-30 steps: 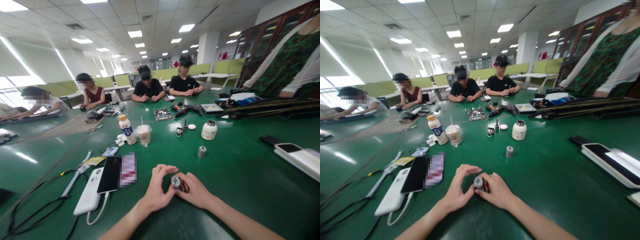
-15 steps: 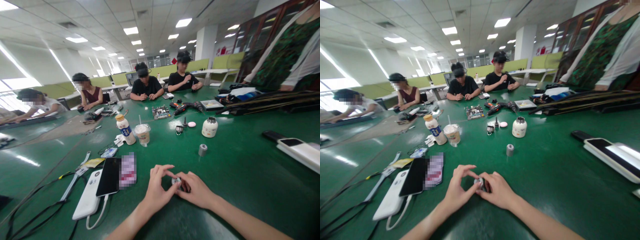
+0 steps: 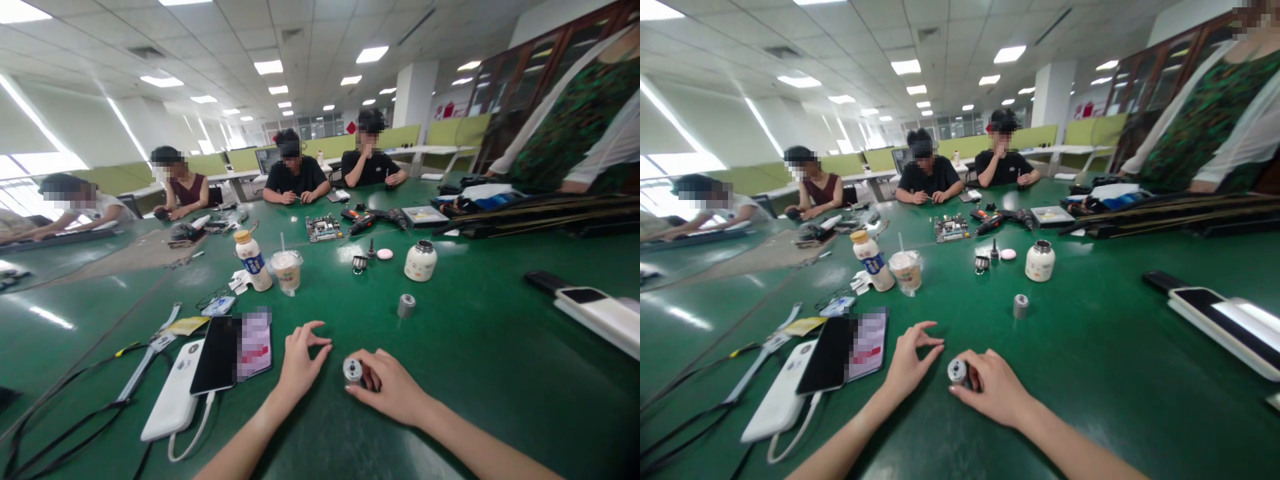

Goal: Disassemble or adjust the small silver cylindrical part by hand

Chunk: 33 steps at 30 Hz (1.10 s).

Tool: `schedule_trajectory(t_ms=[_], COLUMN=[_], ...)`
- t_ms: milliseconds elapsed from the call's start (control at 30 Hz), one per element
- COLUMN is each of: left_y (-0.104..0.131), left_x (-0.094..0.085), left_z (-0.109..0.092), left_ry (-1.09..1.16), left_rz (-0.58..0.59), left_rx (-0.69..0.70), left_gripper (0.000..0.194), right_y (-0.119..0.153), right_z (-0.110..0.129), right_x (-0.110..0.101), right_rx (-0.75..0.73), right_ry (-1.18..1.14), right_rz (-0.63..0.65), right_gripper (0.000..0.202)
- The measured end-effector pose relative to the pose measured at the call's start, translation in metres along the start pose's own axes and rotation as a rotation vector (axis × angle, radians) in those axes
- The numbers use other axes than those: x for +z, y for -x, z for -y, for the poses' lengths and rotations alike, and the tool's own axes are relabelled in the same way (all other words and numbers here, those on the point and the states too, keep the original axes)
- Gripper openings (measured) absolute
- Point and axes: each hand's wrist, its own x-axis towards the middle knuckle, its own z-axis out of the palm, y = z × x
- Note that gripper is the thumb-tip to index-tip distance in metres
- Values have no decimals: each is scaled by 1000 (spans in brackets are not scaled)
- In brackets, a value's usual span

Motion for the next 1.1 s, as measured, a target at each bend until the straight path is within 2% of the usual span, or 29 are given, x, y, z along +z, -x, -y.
schedule_trajectory(t_ms=[100,233,400,500,600,767,867,967,1033,1100], left_y=[1,0,5,12,17,17,18,20,20,19], left_x=[2,0,-3,-5,-5,-3,-6,-10,-11,-10], left_z=[7,5,-17,-32,-41,-43,-43,-45,-47,-48], left_ry=[-11,1,95,226,263,217,204,248,248,199], left_rz=[1,0,-12,19,44,39,82,134,109,52], left_rx=[5,0,29,83,112,148,195,239,221,183], left_gripper=[44,42,39,37,38,40,37,49,52,47], right_y=[0,0,0,0,0,0,0,0,0,0], right_z=[0,1,0,-3,-4,-4,-4,-5,-5,-5], right_x=[0,0,1,2,3,3,4,4,4,4], right_rx=[4,1,-8,-15,-24,-39,-37,-29,-34,-39], right_ry=[4,0,3,-1,-8,-12,1,13,9,7], right_rz=[-2,6,-3,0,-2,-19,-22,-18,-13,-13], right_gripper=[21,21,21,22,23,19,17,18,18,16])
